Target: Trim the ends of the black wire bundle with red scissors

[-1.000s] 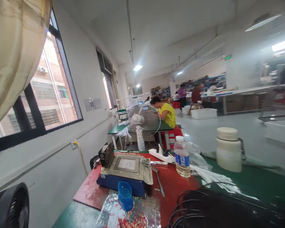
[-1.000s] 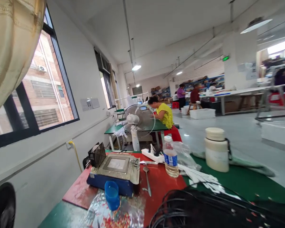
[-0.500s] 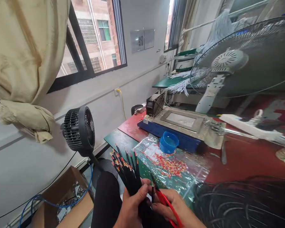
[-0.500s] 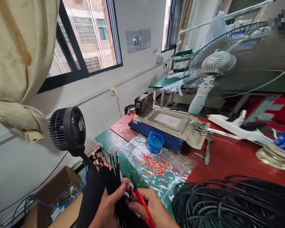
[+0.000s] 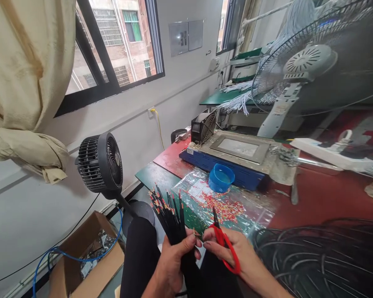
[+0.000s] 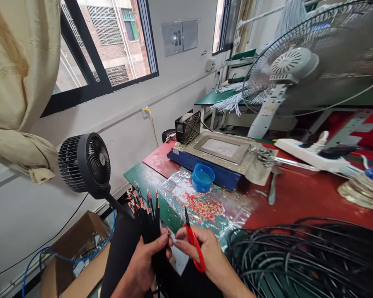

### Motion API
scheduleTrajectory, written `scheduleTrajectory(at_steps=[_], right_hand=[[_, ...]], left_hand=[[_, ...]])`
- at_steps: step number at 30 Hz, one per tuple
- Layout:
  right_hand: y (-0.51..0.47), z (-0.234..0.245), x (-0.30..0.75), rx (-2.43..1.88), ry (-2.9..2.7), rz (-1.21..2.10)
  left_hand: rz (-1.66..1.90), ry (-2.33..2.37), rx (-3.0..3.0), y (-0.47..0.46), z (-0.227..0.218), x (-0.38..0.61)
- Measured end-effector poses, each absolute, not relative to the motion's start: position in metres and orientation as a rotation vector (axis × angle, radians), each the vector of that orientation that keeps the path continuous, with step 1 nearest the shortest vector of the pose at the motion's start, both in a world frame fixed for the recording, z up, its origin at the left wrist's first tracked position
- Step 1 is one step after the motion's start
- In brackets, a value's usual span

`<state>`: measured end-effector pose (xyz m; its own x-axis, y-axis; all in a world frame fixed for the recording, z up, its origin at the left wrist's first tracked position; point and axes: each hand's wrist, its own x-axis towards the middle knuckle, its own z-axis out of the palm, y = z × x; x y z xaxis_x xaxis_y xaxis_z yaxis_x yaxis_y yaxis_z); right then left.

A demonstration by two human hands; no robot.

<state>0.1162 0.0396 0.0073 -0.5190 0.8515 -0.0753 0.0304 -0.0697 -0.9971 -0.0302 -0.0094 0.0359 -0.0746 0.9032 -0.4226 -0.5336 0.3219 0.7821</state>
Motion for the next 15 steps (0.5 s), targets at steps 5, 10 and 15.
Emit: scheduleTrajectory(at_steps=[5, 10, 15], right_hand=[[0.0398, 0.0071, 0.1194, -0.865, -1.500, 1.716], [0.0410, 0.0024, 0.1212, -0.924, -1.580, 1.625], [0.0407, 0.0049, 0.1221, -0.972, -1.803, 1.375]], left_hand=[[1.173, 1.114, 0.372, -0.0126, 0.0297, -0.0242], [1.196, 1.140, 0.326, -0.0106, 0.0281, -0.0238], [1.199, 1.158, 0.394, -0.0112, 0.0254, -0.0240]])
